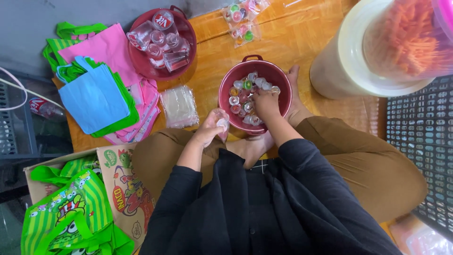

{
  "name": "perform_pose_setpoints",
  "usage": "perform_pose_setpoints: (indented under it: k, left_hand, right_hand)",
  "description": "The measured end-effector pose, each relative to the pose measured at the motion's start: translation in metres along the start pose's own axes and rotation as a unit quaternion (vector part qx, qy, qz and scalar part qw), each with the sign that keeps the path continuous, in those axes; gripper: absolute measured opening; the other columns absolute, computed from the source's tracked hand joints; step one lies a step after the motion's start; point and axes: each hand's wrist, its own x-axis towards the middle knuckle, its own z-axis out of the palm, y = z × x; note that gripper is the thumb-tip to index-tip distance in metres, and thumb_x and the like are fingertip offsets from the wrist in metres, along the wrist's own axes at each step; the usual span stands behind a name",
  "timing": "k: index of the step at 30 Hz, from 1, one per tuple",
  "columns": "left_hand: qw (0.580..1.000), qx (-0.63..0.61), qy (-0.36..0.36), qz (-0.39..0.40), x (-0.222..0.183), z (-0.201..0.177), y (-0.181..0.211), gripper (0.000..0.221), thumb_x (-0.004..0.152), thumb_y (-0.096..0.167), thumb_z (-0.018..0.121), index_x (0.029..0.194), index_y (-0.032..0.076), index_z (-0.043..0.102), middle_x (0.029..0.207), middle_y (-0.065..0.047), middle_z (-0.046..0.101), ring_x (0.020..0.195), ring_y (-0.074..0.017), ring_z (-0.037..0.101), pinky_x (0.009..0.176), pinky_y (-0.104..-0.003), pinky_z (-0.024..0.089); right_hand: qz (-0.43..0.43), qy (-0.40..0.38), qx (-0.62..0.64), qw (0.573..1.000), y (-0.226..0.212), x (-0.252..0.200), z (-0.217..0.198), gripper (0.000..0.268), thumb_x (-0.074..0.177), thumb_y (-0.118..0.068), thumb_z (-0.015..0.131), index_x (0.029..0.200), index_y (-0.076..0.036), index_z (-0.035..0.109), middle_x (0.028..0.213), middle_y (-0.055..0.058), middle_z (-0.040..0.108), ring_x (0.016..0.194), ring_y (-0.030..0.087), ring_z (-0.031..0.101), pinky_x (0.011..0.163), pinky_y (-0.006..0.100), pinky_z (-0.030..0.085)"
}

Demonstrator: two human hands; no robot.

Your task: The person packs small, colorful wrapped candies into individual plastic bags, reaching into a red bucket to pick them up and placing them into the clear bags.

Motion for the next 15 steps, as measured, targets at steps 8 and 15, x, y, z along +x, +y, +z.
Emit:
perform_pose_setpoints:
  k: [8,15]
  left_hand:
    - [0.999,-0.037,-0.012,-0.030,-0.015,0.009,0.021,0.075,0.067,-0.013,0.075,0.134,0.013,0.055,0.117,-0.004,0.064,0.110,-0.0155,0.061,0.090,-0.027,0.055]
    - [0.995,-0.064,-0.067,-0.037,-0.017,-0.004,0.028,0.079,0.070,-0.011,0.072,0.140,0.019,0.052,0.118,0.001,0.064,0.111,-0.0150,0.062,0.094,-0.030,0.055]
  right_hand:
    - [-0.078,0.025,0.449,0.890,-0.073,0.000,-0.149,0.043,0.077,-0.031,0.088,0.116,-0.021,0.072,0.104,0.008,0.075,0.111,0.038,0.064,0.094,0.049,0.050]
    - [-0.273,-0.095,0.421,0.859,-0.093,-0.021,-0.222,0.051,0.085,-0.045,0.082,0.112,-0.003,0.073,0.124,0.027,0.068,0.129,0.056,0.051,0.107,0.064,0.042]
